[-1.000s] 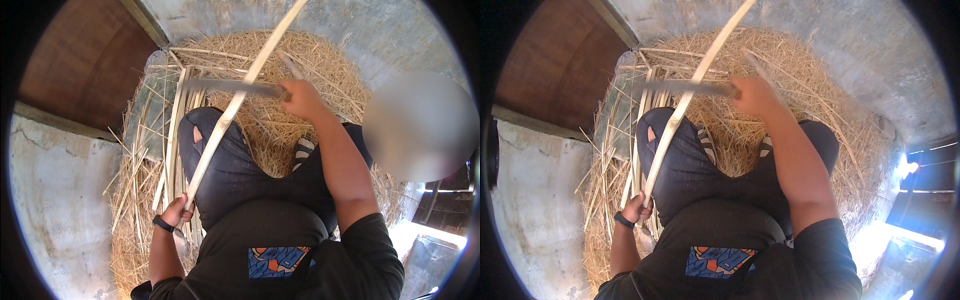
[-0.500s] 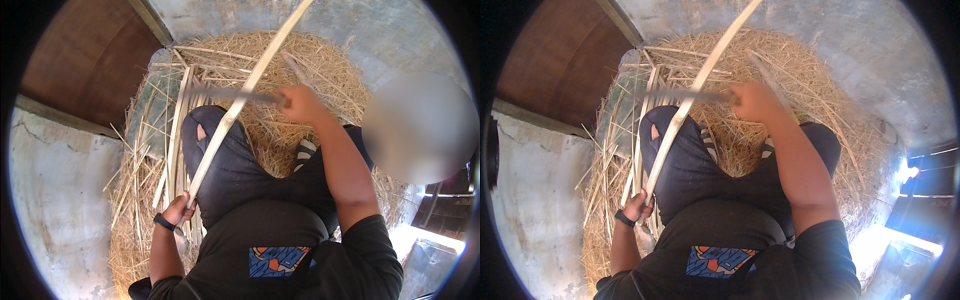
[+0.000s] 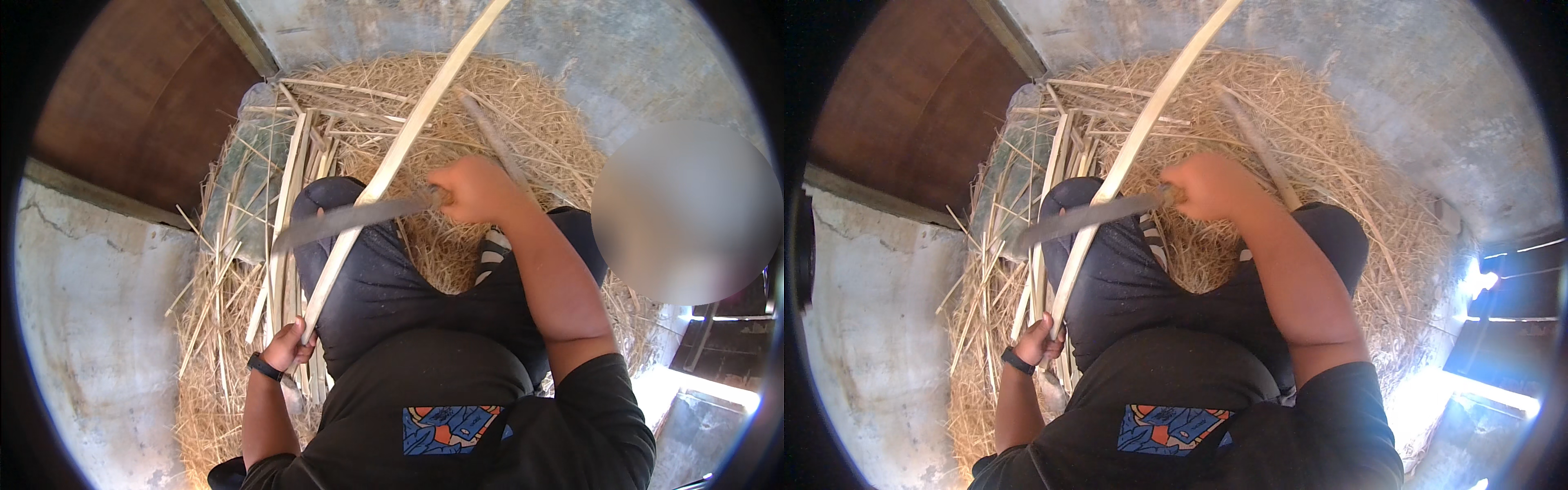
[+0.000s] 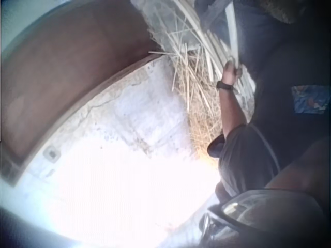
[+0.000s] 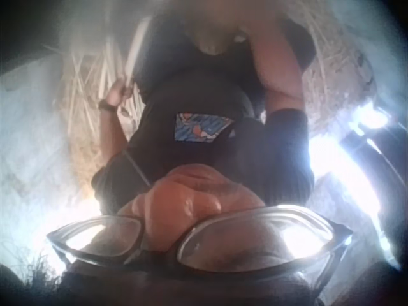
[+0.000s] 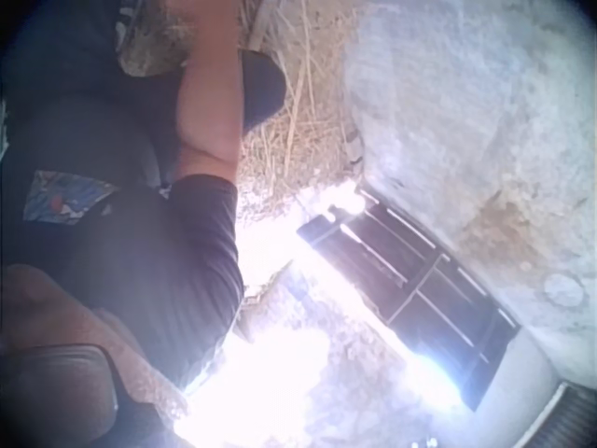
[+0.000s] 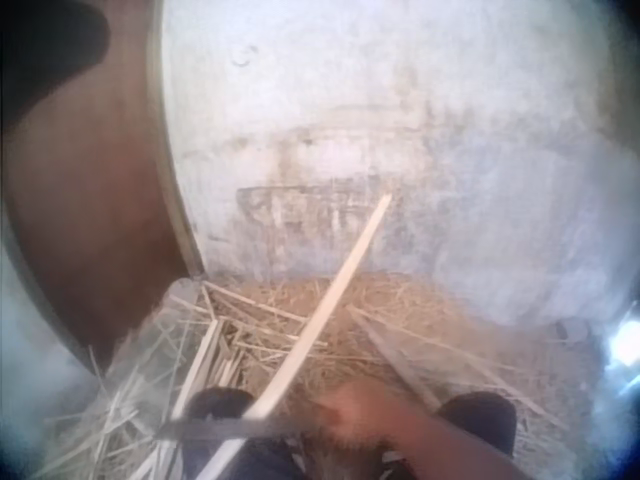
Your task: The person sits on a straw-covered floor and uses a large knife to shave a long bamboo stick. They hold the stick with their left hand and repeatedly strike it with the knife in their right hand to remove the outer layer, creating thin strips of bamboo.
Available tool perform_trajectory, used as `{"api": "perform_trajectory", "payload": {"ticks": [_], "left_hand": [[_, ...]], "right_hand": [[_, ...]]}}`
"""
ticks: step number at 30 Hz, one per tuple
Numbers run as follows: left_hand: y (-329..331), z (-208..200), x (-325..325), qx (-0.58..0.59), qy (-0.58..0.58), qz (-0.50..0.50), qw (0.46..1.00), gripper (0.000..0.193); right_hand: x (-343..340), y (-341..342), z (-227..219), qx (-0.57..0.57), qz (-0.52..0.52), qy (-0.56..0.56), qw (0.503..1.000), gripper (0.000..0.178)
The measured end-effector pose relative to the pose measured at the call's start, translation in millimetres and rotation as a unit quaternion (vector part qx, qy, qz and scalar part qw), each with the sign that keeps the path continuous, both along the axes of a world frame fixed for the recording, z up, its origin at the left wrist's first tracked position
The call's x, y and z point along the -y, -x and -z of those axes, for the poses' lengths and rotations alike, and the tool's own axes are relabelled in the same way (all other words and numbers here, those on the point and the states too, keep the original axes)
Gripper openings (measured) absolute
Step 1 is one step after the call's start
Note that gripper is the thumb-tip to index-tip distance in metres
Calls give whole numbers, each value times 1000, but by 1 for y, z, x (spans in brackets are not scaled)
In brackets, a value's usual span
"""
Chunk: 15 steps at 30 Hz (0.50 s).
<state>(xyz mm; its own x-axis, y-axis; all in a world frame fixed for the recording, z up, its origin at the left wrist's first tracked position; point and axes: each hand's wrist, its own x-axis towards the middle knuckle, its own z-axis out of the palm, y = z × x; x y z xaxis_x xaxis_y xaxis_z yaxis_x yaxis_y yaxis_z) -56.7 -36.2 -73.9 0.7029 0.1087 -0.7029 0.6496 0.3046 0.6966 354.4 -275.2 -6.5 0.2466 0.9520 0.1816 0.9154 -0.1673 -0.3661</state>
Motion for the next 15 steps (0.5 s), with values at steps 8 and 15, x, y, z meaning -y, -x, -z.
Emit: {"api": "perform_trajectory", "payload": {"ticks": [8,15], "left_hand": [[-3,0,1,-10,-14,2,1000,71],[-2,-2,18,41,-189,-27,981,60]], "right_hand": [[13,-30,-2,-138,216,-23,966,36],[12,-4,-5,-62,140,-29,988,30]]}}
